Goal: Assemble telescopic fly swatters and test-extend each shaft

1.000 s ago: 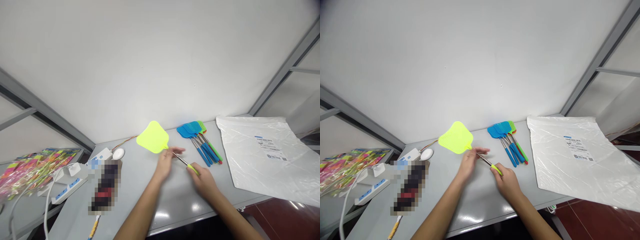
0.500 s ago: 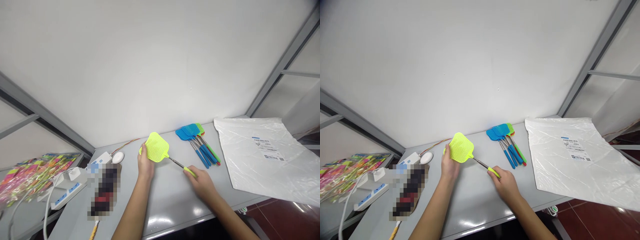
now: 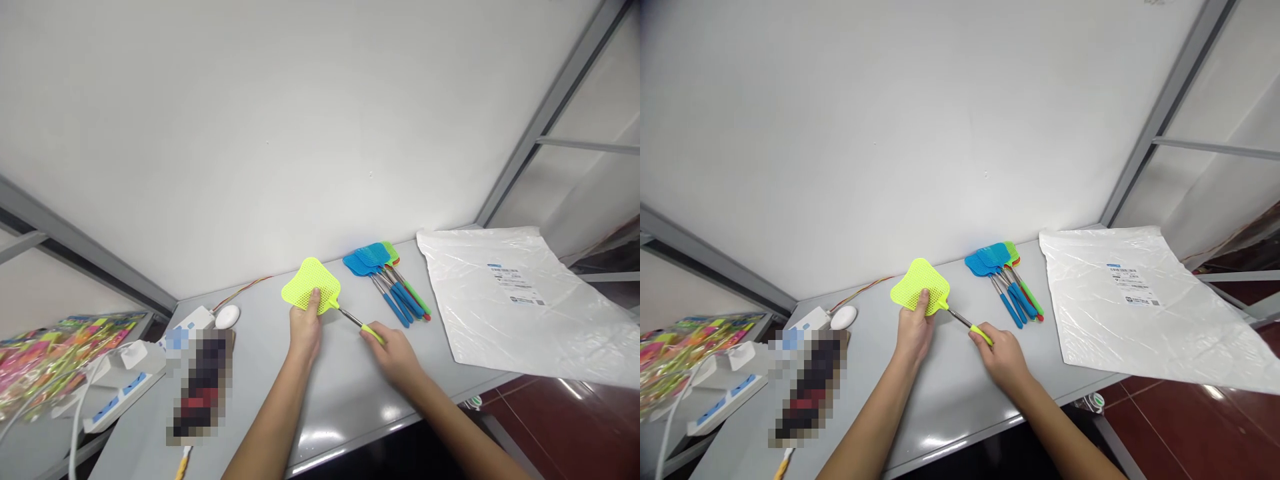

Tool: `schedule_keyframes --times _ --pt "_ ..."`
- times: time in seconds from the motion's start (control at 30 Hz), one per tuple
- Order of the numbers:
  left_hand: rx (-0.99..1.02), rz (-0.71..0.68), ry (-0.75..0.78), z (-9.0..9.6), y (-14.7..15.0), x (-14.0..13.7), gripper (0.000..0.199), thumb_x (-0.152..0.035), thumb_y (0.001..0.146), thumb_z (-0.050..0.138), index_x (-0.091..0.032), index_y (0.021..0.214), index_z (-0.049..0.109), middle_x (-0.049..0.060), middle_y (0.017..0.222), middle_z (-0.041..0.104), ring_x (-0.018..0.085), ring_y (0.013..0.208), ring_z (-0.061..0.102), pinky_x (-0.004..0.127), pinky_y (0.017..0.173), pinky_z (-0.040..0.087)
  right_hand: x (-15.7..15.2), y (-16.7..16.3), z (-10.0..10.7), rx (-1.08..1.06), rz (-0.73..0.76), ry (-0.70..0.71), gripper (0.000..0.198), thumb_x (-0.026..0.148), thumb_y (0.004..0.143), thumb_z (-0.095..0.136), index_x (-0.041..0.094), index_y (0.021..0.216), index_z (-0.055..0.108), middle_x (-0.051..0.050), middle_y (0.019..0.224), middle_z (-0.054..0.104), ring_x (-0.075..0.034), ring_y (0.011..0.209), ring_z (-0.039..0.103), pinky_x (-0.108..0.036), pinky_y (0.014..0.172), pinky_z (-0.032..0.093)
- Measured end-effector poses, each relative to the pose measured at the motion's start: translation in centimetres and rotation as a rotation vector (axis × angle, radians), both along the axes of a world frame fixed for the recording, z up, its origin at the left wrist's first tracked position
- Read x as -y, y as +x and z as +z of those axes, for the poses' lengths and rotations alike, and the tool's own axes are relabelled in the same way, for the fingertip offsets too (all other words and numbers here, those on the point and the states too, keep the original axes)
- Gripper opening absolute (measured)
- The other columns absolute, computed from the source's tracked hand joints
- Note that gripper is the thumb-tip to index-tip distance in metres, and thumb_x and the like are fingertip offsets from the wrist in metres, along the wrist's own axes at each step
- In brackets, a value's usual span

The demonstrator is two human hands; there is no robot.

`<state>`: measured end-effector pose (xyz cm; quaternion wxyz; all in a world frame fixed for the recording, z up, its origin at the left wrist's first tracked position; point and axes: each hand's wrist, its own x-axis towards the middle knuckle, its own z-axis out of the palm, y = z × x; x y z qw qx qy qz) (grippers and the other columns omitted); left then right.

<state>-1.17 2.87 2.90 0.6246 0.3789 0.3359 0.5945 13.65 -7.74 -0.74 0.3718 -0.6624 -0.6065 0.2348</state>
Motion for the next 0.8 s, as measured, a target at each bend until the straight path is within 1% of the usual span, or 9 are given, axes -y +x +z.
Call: schedule_keyframes --times 0.1,0.23,0.37,0.47,0.57,0.67,0.73,0.77,0.8 --pt "0.004 -0.009 -0.002 -0.1 0.0 0.0 0.035 -0.038 0.076 0.072 -0.016 0.103 0.066 0.009 0.110 0.068 0.020 0.095 0.065 0.036 0.087 0.050 0.1 0.0 0.0 0.012 -0.015 0.004 0.042 0.052 0.094 0.034 0.022 0.081 0.060 0.001 0.059 0.058 -0.016 0.057 0.054 -0.024 0.057 0.033" --pt "-0.008 -0.049 -0.003 -0.3 0.2 0.3 0.035 -0.039 0.075 0.072 -0.016 0.100 0.066 0.008 0.102 0.069 0.019 0.087 0.066 0.036 0.082 0.053 0.0 -0.1 -0.1 0.016 -0.023 0.009 0.042 0.054 0.093 0.035 0.022 0.079 0.059 0.001 0.059 0.057 -0.016 0.058 0.054 -0.024 0.058 0.034" --pt "-0.035 -0.136 0.007 -0.5 0.8 0.9 0.032 -0.040 0.074 0.073 -0.014 0.091 0.067 0.007 0.090 0.070 0.019 0.080 0.067 0.037 0.080 0.053 0.0 -0.1 -0.2 0.015 -0.040 0.016 0.043 0.053 0.094 0.034 0.022 0.079 0.058 0.000 0.060 0.058 -0.017 0.058 0.056 -0.024 0.058 0.035" --pt "-0.065 -0.206 0.025 -0.6 1.1 1.3 0.032 -0.042 0.076 0.070 -0.014 0.091 0.067 0.009 0.090 0.071 0.020 0.079 0.068 0.038 0.081 0.053 0.4 -0.1 -0.2 0.017 -0.059 0.027 0.041 0.052 0.094 0.033 0.022 0.080 0.057 -0.001 0.062 0.060 -0.018 0.060 0.057 -0.025 0.059 0.037" --pt "-0.131 -0.261 0.058 -0.7 1.1 1.5 0.031 -0.043 0.080 0.066 -0.015 0.093 0.068 0.010 0.094 0.072 0.021 0.083 0.068 0.039 0.083 0.051 1.3 -0.2 0.0 0.017 -0.069 0.039 0.038 0.048 0.095 0.031 0.021 0.091 0.057 -0.003 0.072 0.065 -0.020 0.067 0.061 -0.027 0.064 0.041" --pt "-0.245 -0.322 0.098 -0.9 1.0 1.5 0.031 -0.043 0.078 0.068 -0.014 0.089 0.072 0.011 0.089 0.073 0.022 0.085 0.067 0.037 0.086 0.049 2.0 0.0 0.7 0.015 -0.087 0.071 0.036 0.043 0.096 0.030 0.019 0.110 0.053 -0.009 0.095 0.068 -0.023 0.083 0.064 -0.030 0.072 0.044" --pt "-0.329 -0.369 0.126 -1.2 1.0 1.6 0.032 -0.042 0.077 0.069 -0.014 0.090 0.073 0.011 0.084 0.073 0.023 0.084 0.067 0.036 0.084 0.049 2.1 0.7 1.5 0.049 -0.170 0.082 0.038 0.041 0.096 0.028 0.018 0.120 0.047 -0.012 0.105 0.067 -0.023 0.090 0.065 -0.031 0.074 0.045" --pt "-0.369 -0.389 0.142 -1.4 1.1 1.6 0.033 -0.043 0.077 0.068 -0.014 0.092 0.073 0.011 0.082 0.073 0.023 0.082 0.067 0.035 0.082 0.049 1.9 1.3 2.0 0.093 -0.237 0.070 0.040 0.040 0.096 0.027 0.017 0.123 0.045 -0.013 0.105 0.067 -0.024 0.089 0.065 -0.031 0.072 0.045" --pt "-0.407 -0.404 0.158 -1.7 1.1 1.7 0.033 -0.044 0.078 0.066 -0.015 0.093 0.073 0.010 0.081 0.073 0.022 0.078 0.067 0.034 0.079 0.049 1.6 2.1 2.6 0.155 -0.312 0.037 0.040 0.041 0.097 0.026 0.017 0.124 0.045 -0.012 0.101 0.068 -0.024 0.084 0.065 -0.030 0.068 0.044"
